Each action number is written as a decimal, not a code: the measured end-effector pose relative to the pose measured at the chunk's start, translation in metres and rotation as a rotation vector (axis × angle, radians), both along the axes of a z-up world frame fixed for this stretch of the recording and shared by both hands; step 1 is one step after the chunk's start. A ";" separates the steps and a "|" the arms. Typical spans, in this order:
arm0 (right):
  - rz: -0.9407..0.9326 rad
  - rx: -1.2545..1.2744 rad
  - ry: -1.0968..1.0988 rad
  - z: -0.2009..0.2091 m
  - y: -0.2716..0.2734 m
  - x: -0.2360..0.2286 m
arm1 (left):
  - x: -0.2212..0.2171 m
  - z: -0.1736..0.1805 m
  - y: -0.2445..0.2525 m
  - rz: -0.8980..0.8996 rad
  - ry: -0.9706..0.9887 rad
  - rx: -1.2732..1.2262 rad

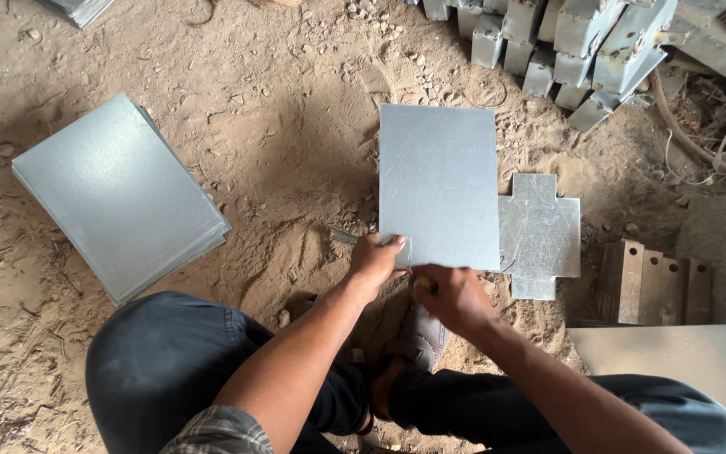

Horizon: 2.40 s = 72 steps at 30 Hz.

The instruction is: The person sits on the ground and uses a small square template and a marker to draw lines on rectangular metal sheets. They repeatedly position the template on the sheet, trace its edges, and then move the template to a new location to continue marking.

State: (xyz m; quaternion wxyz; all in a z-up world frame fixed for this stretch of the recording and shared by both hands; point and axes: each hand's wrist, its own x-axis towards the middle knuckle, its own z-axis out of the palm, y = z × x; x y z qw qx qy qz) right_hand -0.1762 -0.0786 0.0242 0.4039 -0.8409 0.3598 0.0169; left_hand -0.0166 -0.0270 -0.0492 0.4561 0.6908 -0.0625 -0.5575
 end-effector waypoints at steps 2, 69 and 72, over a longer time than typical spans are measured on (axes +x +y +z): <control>0.007 0.012 -0.015 0.004 0.001 -0.005 | -0.001 -0.001 -0.002 -0.009 -0.011 -0.007; -0.318 -0.250 -0.295 -0.019 -0.026 0.033 | -0.004 -0.014 0.000 0.031 0.037 -0.077; -0.284 -0.295 -0.326 -0.024 -0.027 0.035 | -0.005 -0.014 0.001 0.018 0.010 -0.071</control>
